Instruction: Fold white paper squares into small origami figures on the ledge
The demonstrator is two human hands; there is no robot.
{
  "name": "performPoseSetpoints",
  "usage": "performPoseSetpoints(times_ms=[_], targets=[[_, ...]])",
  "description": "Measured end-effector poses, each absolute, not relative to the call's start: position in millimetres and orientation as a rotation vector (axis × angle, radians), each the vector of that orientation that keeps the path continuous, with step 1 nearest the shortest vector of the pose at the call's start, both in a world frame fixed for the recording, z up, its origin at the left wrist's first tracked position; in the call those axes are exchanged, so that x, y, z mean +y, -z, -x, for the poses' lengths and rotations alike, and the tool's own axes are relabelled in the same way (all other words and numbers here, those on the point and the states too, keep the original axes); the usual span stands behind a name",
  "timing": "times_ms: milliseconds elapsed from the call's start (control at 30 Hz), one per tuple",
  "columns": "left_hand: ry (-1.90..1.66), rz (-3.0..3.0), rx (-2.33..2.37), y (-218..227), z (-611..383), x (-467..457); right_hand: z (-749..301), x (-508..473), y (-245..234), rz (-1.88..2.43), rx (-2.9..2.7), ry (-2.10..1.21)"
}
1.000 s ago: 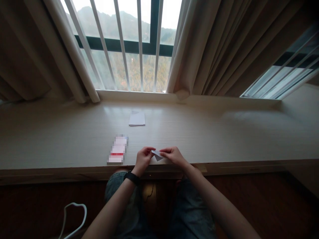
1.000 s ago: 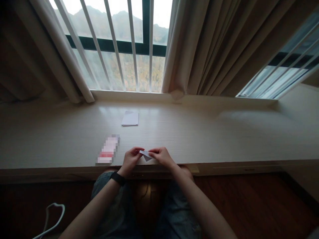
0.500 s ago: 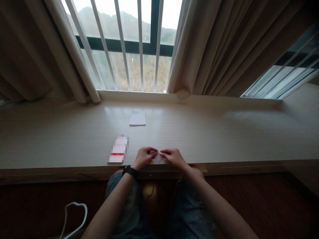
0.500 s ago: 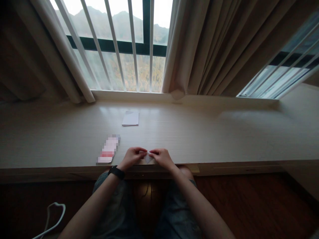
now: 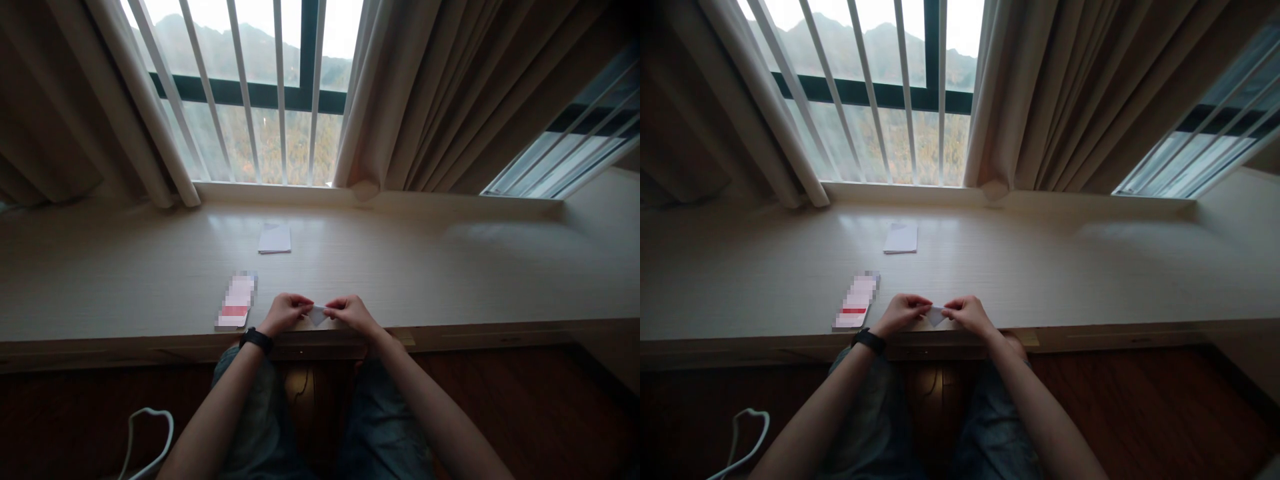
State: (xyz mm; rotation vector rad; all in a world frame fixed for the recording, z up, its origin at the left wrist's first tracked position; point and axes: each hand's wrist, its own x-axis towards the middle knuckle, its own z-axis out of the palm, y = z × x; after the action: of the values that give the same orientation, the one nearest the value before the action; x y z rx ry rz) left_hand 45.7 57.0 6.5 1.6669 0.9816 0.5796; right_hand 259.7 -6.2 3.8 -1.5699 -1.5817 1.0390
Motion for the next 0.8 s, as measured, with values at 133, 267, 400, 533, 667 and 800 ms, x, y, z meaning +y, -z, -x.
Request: performPoseSetpoints(times_ms=[133,267,400,533,667,800], targets=[[-0.590,-1.932,1.063,-3,-44,61,-256,-10,-5,1.680,-1.622,-0.836],[-0.653,-2.227,1.170,1,-47,57,-248,-16,0,1.736,-1.684,-0.540],[-0.764,-2.575,1.231,-3,-51,38,-244,-22,10,1.704,-1.715,-0.449],[-0.591,-2.800,1.238,-7,-57,15,-240,-28,16,1.661,-1.825,-0.231],[-0.542,-2.888,1.275,-2,-64,2,-232,-36,18,1.623,-2.027,-0.036],[-0.570,-2.925,1.218,3,-63,1,-225,-40,19,1.599,-2.111,0.057]])
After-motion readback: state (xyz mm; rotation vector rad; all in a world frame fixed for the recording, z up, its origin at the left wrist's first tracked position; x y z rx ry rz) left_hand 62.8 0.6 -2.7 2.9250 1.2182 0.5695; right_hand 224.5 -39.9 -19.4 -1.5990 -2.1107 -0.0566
